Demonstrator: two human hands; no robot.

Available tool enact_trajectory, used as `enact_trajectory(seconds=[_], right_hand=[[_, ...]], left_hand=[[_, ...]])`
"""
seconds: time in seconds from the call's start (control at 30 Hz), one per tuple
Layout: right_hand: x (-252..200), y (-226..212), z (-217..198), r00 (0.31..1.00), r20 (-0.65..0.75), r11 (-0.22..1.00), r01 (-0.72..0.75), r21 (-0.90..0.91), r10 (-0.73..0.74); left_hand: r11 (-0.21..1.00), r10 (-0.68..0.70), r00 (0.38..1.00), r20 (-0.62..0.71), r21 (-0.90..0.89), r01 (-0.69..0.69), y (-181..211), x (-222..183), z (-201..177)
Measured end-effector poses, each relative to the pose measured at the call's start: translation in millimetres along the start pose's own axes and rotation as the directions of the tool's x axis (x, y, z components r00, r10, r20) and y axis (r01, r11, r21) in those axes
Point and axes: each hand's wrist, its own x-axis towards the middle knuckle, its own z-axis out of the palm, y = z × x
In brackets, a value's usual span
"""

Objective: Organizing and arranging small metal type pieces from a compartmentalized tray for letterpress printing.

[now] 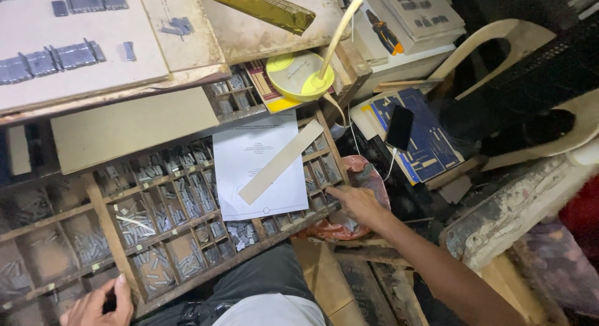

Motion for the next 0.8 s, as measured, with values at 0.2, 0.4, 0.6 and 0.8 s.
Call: enact_trajectory(seconds=[0.2,0.4,0.6,0.8], right_hand=[[-9,-6,-19,0.995,0.098,0.997,0.042,-0.071,-0.035],[-10,-3,-23,0.999,0.014,0.993,0.029,0.115,-0.031],[-5,-5,-1,0.986,0.166,0.995,0.002,-0.104,0.016],[-5,-10,-25,0.985,0.171,0.995,-0.017,0.094,0.001]], left_hand=[[0.998,0.065,0.997,-0.045,-0.007,-0.065,-5,4,3],[0.992,0.12,0.984,-0.131,0.059,-0.113,-6,4,8],[0.992,0.067,0.997,-0.028,0.109,-0.064,-6,2,5],[0.994,0.059,0.998,-0.017,0.089,-0.057,4,6,-5]])
